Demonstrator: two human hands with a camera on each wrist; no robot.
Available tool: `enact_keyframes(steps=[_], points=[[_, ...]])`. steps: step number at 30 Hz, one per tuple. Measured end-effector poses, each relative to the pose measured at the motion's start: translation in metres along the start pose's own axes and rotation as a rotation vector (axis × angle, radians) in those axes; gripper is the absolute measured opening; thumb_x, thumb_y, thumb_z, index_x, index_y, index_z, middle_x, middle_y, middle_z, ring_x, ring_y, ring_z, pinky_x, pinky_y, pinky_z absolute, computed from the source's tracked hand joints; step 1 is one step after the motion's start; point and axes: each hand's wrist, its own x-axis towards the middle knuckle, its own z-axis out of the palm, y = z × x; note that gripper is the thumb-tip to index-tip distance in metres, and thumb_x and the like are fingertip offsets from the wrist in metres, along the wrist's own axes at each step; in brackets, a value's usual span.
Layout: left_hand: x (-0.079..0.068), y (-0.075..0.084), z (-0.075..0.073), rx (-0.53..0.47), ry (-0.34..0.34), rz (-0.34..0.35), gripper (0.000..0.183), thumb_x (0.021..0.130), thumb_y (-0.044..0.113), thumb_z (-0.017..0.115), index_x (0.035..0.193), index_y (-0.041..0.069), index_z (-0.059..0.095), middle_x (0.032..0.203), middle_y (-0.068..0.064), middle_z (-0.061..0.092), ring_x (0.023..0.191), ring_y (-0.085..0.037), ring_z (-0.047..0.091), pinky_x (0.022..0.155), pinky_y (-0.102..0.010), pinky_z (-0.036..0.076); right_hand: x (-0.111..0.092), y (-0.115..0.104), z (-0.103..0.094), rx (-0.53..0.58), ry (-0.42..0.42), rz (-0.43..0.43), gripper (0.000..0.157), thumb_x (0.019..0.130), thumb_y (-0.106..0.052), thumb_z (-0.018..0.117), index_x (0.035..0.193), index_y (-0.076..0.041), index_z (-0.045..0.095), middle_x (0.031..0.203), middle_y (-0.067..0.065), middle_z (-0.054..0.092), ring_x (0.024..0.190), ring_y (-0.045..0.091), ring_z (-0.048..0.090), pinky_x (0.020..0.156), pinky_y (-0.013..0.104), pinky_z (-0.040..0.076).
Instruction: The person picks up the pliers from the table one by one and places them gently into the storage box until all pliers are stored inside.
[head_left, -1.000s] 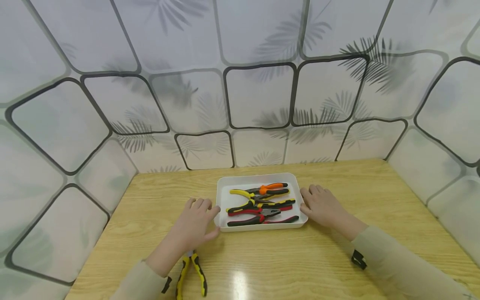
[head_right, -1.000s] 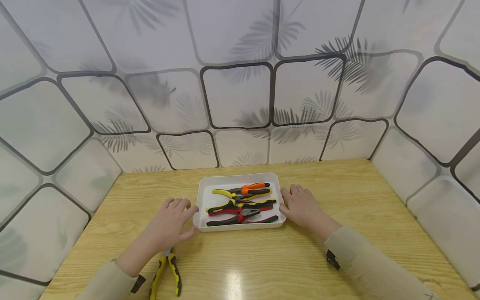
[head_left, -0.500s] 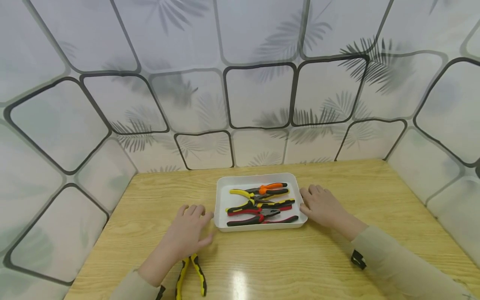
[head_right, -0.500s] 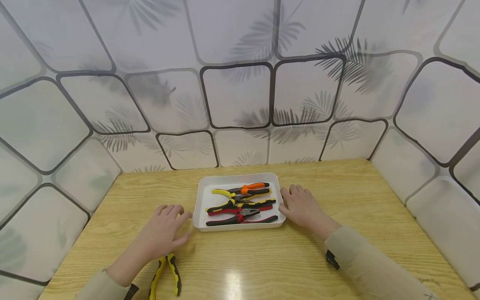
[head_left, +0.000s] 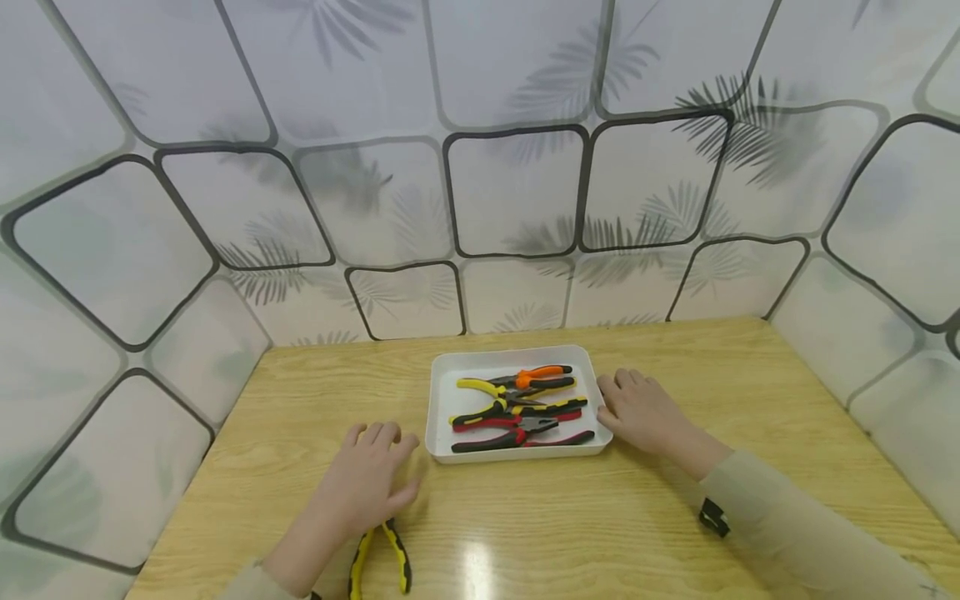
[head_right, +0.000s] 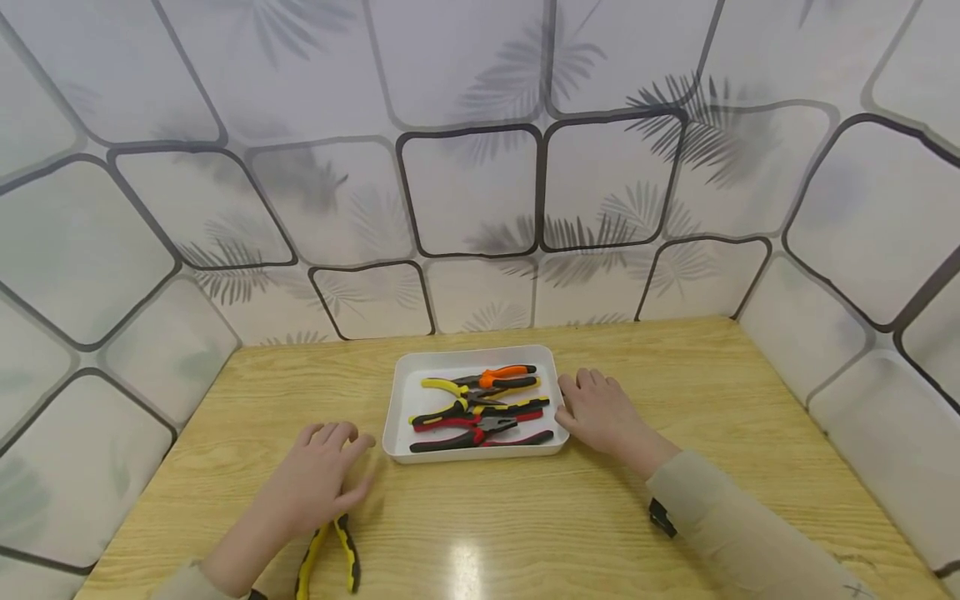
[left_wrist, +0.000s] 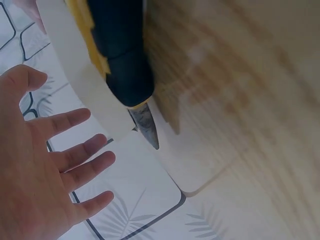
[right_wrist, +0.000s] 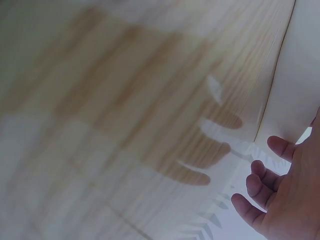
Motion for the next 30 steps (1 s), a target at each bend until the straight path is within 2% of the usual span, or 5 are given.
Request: enact_keyframes(steps=[9, 18, 26, 30], points=[[-0.015, 0.002, 0.006, 0.039, 0.007, -0.018, 0.047, 0.090, 0.047, 0.071, 0.125, 0.015, 0.067, 0.112, -0.007, 0.065, 0.113, -0.030, 0.064, 0.107, -0.057, 0.047, 0.000, 0.001, 0.002, -0.011, -0.009, 0.004, 0.015, 0.098, -0.026, 0.054, 0.096, -0.012, 0.048, 0.085, 0.005, 0.041, 0.075, 0.020, 0.036, 0.064, 0.032, 0.029], [-0.033, 0.000, 0.008, 0.042, 0.014, -0.054, 0.047, 0.088, 0.047, 0.074, 0.124, 0.016, 0.068, 0.108, -0.005, 0.063, 0.107, -0.028, 0.063, 0.104, -0.056, 0.048, 0.001, 0.000, 0.000, -0.006, 0.003, 0.001, 0.016, 0.097, -0.026, 0.058, 0.095, -0.012, 0.050, 0.083, 0.004, 0.041, 0.073, 0.019, 0.036, 0.064, 0.032, 0.028], [-0.046, 0.001, 0.003, 0.035, -0.039, -0.089, 0.046, 0.089, 0.049, 0.076, 0.121, 0.018, 0.068, 0.107, -0.002, 0.061, 0.107, -0.025, 0.062, 0.104, -0.056, 0.048, 0.001, 0.000, -0.001, -0.007, 0.004, -0.006, 0.017, 0.097, -0.027, 0.057, 0.095, -0.013, 0.049, 0.084, 0.004, 0.041, 0.073, 0.019, 0.035, 0.064, 0.031, 0.028], [-0.050, 0.002, 0.002, 0.022, -0.049, -0.105, 0.051, 0.089, 0.050, 0.075, 0.126, 0.015, 0.070, 0.111, -0.004, 0.064, 0.109, -0.027, 0.063, 0.104, -0.057, 0.048, 0.000, 0.000, -0.001, -0.009, 0.005, -0.002, 0.016, 0.097, -0.026, 0.058, 0.095, -0.013, 0.049, 0.083, 0.004, 0.041, 0.073, 0.019, 0.035, 0.064, 0.031, 0.027]])
